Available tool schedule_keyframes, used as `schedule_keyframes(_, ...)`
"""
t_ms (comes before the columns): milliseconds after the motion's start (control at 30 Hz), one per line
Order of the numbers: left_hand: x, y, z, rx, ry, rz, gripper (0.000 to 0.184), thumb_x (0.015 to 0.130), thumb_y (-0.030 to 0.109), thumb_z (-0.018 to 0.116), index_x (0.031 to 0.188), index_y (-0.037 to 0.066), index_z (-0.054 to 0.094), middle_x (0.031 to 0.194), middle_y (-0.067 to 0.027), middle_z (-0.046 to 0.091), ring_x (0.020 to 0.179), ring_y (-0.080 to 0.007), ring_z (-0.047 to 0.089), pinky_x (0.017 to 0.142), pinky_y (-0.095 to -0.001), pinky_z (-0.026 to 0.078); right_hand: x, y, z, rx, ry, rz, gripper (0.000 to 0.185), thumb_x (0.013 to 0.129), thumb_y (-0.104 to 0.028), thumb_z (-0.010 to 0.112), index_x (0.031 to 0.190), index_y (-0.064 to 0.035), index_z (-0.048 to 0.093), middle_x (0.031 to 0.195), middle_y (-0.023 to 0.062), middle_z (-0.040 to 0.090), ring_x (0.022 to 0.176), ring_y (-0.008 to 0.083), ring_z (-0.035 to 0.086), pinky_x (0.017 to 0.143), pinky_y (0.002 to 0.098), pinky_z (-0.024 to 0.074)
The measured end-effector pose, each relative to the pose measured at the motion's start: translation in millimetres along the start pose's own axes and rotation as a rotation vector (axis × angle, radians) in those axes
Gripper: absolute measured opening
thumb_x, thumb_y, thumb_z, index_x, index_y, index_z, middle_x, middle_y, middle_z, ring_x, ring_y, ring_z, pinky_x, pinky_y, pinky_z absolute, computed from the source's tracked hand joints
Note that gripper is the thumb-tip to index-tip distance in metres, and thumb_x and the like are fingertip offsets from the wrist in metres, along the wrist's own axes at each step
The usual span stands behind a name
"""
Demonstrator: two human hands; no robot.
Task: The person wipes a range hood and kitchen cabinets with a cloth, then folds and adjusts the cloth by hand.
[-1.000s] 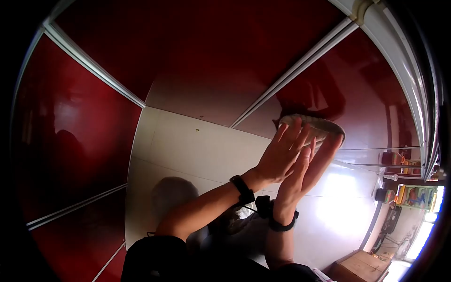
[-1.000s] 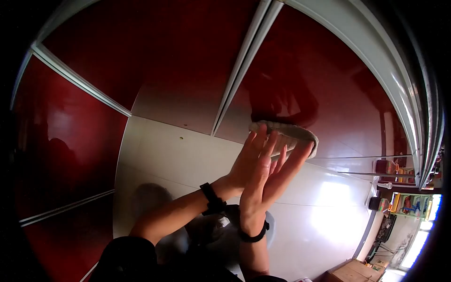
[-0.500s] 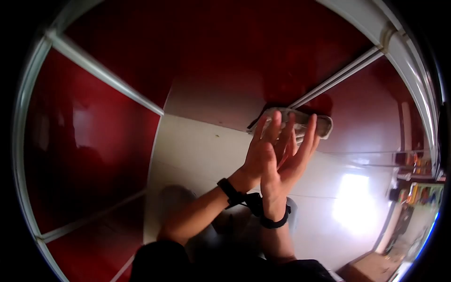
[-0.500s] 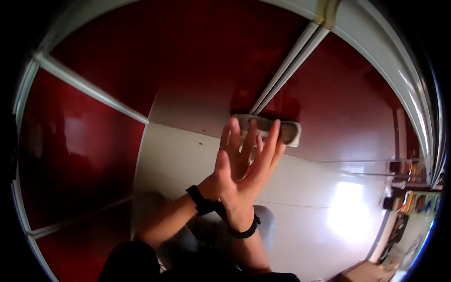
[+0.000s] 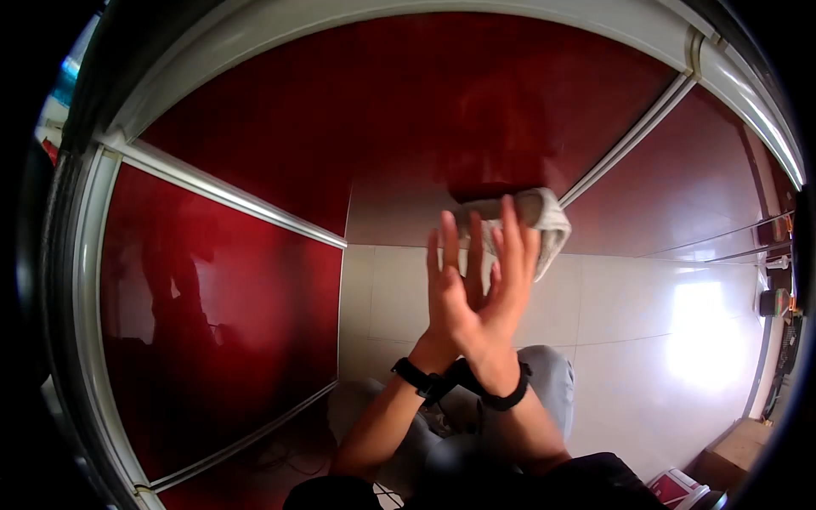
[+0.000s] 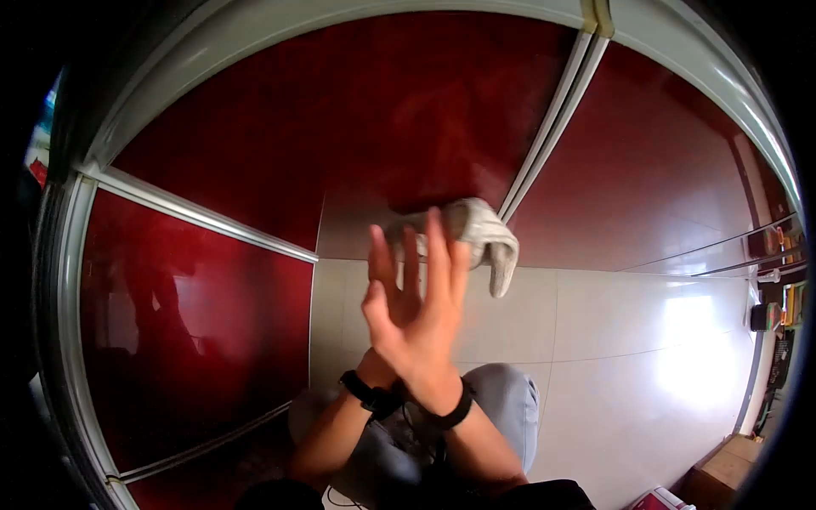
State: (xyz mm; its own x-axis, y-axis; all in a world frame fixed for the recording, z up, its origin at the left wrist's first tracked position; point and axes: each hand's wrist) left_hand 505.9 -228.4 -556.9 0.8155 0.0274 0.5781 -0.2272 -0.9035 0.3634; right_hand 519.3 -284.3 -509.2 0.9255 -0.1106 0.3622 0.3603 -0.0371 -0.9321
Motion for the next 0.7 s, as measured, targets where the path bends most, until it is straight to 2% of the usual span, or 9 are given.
schedule_keyframes(67, -6.3, -2.7, -2.7, -0.022, 0.023, -0.052, 0.054, 0.094, 0.024, 0.056, 0.143, 0.006, 0.043, 0.153, -0.0185, 0.035, 0.143, -0.0429, 0.030, 0.107, -0.0581, 0.038, -13.5, 23.0, 14.5, 0.065, -0.088, -0.088, 0.079, 0.070, -0.009, 0.066, 0.144, 0.0013, 0.042, 0.137, 0.0249, 0.047, 0.124, 0.0381, 0.050, 0.101, 0.0497, 0.0424)
schedule_keyframes(133, -10.3, -5.5, -4.2, -0.044, 0.048, -0.085, 0.058, 0.093, 0.025, 0.057, 0.144, 0.004, 0.040, 0.153, -0.0196, 0.033, 0.142, -0.0429, 0.030, 0.107, -0.0574, 0.038, -23.3, 21.2, 15.8, -0.181, -0.286, 0.002, 0.084, 0.072, -0.025, 0.068, 0.149, -0.0087, 0.038, 0.149, 0.0143, 0.044, 0.134, 0.0323, 0.046, 0.107, 0.0607, 0.0268)
schedule_keyframes(200, -11.7, -8.0, -2.7, -0.068, 0.069, -0.115, 0.061, 0.092, 0.025, 0.058, 0.145, 0.003, 0.038, 0.154, -0.0207, 0.032, 0.141, -0.0430, 0.031, 0.107, -0.0566, 0.038, -27.0, 23.4, 16.9, -0.188, -0.307, 0.039, 0.084, 0.073, -0.025, 0.068, 0.150, -0.0123, 0.038, 0.152, 0.0111, 0.042, 0.137, 0.0315, 0.044, 0.106, 0.0637, 0.0264)
schedule_keyframes(300, -11.2, -10.5, -1.4, -0.097, 0.113, -0.170, 0.066, 0.092, 0.026, 0.060, 0.147, 0.001, 0.034, 0.154, -0.0223, 0.029, 0.141, -0.0431, 0.032, 0.107, -0.0555, 0.038, -16.4, 21.9, 8.9, -0.132, -0.369, 0.035, 0.086, 0.074, -0.025, 0.067, 0.151, -0.0088, 0.034, 0.151, 0.0124, 0.043, 0.135, 0.0323, 0.045, 0.106, 0.0626, 0.0262)
schedule_keyframes(500, 4.4, -9.7, 11.0, -0.165, 0.261, -0.238, 0.078, 0.090, 0.028, 0.064, 0.150, -0.003, 0.026, 0.156, -0.0256, 0.024, 0.139, -0.0433, 0.034, 0.107, -0.0533, 0.037, 5.5, 16.2, -5.5, 0.013, -0.353, -0.085, 0.090, 0.075, -0.013, 0.067, 0.153, -0.0009, 0.026, 0.142, 0.0215, 0.045, 0.130, 0.0329, 0.045, 0.106, 0.0493, 0.0311)
schedule_keyframes(567, 15.0, -6.7, 21.8, -0.195, 0.303, -0.216, 0.081, 0.089, 0.029, 0.065, 0.151, -0.004, 0.024, 0.157, -0.0267, 0.022, 0.138, -0.0433, 0.034, 0.107, -0.0525, 0.037, 9.6, 14.7, -17.4, 0.072, -0.346, -0.061, 0.091, 0.075, -0.009, 0.066, 0.154, -0.0008, 0.023, 0.143, 0.0229, 0.042, 0.130, 0.0320, 0.044, 0.105, 0.0447, 0.0329)
schedule_keyframes(633, 28.0, -1.2, 41.1, -0.207, 0.333, -0.148, 0.085, 0.089, 0.029, 0.067, 0.152, -0.006, 0.021, 0.157, -0.0278, 0.020, 0.138, -0.0434, 0.035, 0.107, -0.0518, 0.037, 14.6, 17.6, -41.1, -0.047, -0.361, -0.058, 0.091, 0.077, -0.005, 0.063, 0.156, -0.0006, 0.017, 0.148, 0.0248, 0.034, 0.133, 0.0327, 0.042, 0.107, 0.0437, 0.0351)
schedule_keyframes(667, 32.4, 2.7, 51.1, -0.213, 0.337, -0.096, 0.087, 0.088, 0.030, 0.067, 0.153, -0.006, 0.020, 0.157, -0.0283, 0.019, 0.137, -0.0434, 0.035, 0.107, -0.0514, 0.037, 17.9, 18.5, -49.5, 0.011, -0.331, -0.056, 0.090, 0.080, -0.006, 0.064, 0.156, -0.0006, 0.015, 0.154, 0.0242, 0.028, 0.137, 0.0347, 0.038, 0.110, 0.0479, 0.0339)
schedule_keyframes(700, 37.1, 5.9, 60.2, -0.228, 0.339, -0.033, 0.079, 0.089, 0.020, 0.065, 0.152, -0.003, 0.024, 0.158, -0.0219, 0.023, 0.140, -0.0354, 0.036, 0.110, -0.0472, 0.037, 18.1, 21.4, -59.0, 0.014, -0.282, -0.071, 0.090, 0.082, -0.009, 0.066, 0.156, -0.0011, 0.015, 0.157, 0.0230, 0.024, 0.140, 0.0356, 0.034, 0.112, 0.0502, 0.0327)
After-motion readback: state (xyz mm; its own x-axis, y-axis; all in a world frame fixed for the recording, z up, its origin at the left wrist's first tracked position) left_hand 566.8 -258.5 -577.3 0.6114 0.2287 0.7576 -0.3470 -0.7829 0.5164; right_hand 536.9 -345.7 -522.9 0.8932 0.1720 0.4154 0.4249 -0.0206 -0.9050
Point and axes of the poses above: each hand's wrist, its own x-axis towards the middle knuckle, its own z-axis out of the palm, y = z × x
